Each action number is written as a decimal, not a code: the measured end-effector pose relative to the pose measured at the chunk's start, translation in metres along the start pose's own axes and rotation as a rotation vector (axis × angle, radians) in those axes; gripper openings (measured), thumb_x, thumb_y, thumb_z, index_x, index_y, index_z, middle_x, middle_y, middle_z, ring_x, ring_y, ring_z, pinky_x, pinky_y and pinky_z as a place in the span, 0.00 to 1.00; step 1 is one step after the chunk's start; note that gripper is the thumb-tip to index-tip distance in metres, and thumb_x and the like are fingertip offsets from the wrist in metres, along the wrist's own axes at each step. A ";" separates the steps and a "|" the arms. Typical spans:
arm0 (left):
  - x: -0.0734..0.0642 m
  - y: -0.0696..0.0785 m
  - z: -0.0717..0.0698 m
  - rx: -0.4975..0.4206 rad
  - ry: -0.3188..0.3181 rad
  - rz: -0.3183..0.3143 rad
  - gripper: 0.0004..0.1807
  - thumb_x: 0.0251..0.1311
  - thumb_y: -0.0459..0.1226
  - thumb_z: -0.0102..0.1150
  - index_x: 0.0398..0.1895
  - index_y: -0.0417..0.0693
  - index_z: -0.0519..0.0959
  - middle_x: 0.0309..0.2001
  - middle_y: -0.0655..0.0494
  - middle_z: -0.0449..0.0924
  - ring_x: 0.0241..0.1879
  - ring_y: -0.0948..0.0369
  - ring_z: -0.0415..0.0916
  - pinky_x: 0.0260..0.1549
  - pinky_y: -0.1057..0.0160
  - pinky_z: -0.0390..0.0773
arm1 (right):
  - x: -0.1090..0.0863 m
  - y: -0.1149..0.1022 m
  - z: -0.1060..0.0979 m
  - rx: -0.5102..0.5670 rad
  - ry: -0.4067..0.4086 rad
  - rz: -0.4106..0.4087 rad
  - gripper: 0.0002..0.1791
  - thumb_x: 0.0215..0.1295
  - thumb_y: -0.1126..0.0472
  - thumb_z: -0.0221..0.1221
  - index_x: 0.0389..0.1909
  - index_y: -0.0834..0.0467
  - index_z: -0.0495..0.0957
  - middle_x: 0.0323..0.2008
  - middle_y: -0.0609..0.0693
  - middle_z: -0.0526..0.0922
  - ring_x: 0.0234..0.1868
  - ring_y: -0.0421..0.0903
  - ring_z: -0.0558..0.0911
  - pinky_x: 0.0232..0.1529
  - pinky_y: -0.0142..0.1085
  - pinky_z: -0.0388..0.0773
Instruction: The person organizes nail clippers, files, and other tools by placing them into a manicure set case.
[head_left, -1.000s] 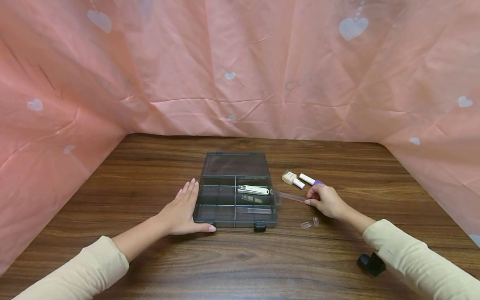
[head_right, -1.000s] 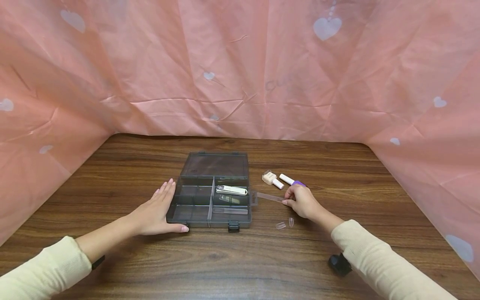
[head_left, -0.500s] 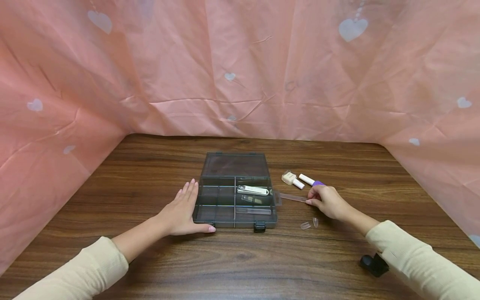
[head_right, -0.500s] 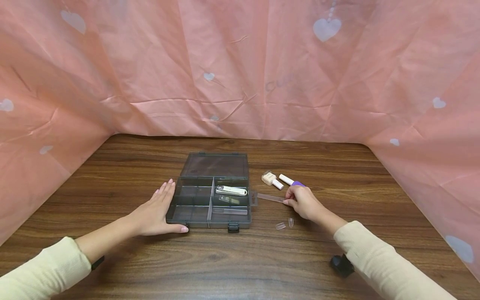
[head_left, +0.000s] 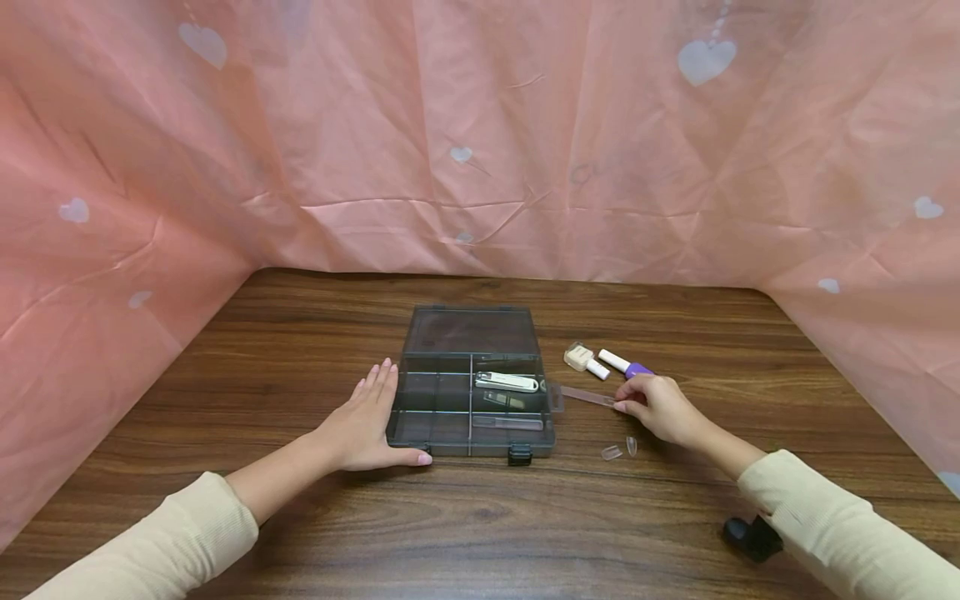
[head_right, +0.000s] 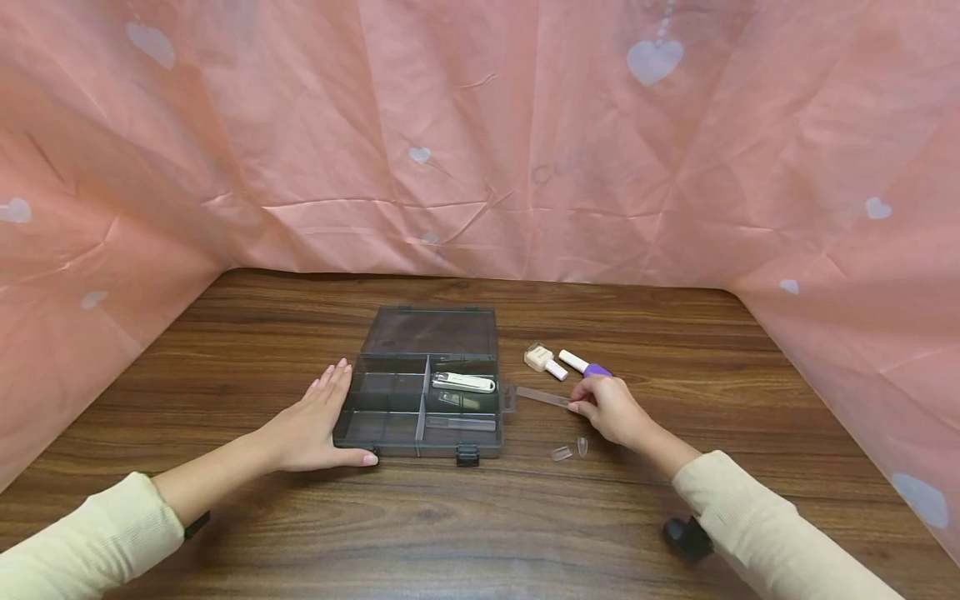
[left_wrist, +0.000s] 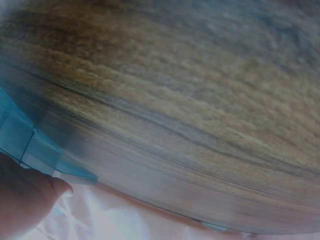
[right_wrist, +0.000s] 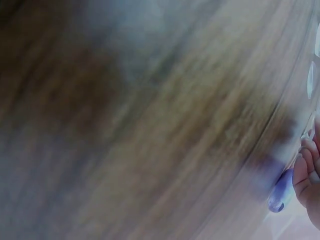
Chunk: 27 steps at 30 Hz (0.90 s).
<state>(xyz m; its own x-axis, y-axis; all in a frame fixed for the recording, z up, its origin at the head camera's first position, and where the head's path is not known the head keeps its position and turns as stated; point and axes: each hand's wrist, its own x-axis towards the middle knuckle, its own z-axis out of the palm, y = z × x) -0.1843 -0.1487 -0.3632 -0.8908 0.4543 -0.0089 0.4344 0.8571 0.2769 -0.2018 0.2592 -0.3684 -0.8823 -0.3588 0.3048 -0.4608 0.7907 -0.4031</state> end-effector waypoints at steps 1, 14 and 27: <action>0.000 0.000 0.000 0.002 -0.002 -0.002 0.69 0.40 0.69 0.58 0.70 0.28 0.41 0.72 0.32 0.38 0.72 0.41 0.37 0.69 0.44 0.48 | -0.001 0.000 0.000 0.002 0.005 0.005 0.03 0.50 0.69 0.65 0.22 0.62 0.79 0.20 0.47 0.80 0.23 0.29 0.69 0.24 0.28 0.70; -0.001 0.000 0.001 0.013 0.032 0.008 0.68 0.39 0.69 0.59 0.70 0.28 0.43 0.72 0.32 0.40 0.72 0.41 0.39 0.68 0.44 0.49 | -0.001 0.000 -0.007 0.009 0.089 0.019 0.03 0.49 0.71 0.65 0.24 0.63 0.81 0.24 0.50 0.80 0.25 0.30 0.69 0.26 0.28 0.71; 0.000 0.000 0.001 0.040 0.040 0.000 0.69 0.38 0.71 0.57 0.70 0.30 0.43 0.72 0.34 0.39 0.72 0.43 0.38 0.69 0.45 0.49 | 0.002 -0.012 -0.013 0.048 0.163 -0.016 0.04 0.48 0.71 0.66 0.24 0.63 0.80 0.23 0.48 0.80 0.24 0.28 0.68 0.22 0.25 0.68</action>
<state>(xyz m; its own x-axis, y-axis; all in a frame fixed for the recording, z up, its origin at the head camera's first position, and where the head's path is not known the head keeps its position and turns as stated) -0.1840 -0.1484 -0.3643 -0.8949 0.4453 0.0300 0.4390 0.8663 0.2383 -0.1971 0.2555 -0.3521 -0.8493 -0.2830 0.4457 -0.4823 0.7594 -0.4367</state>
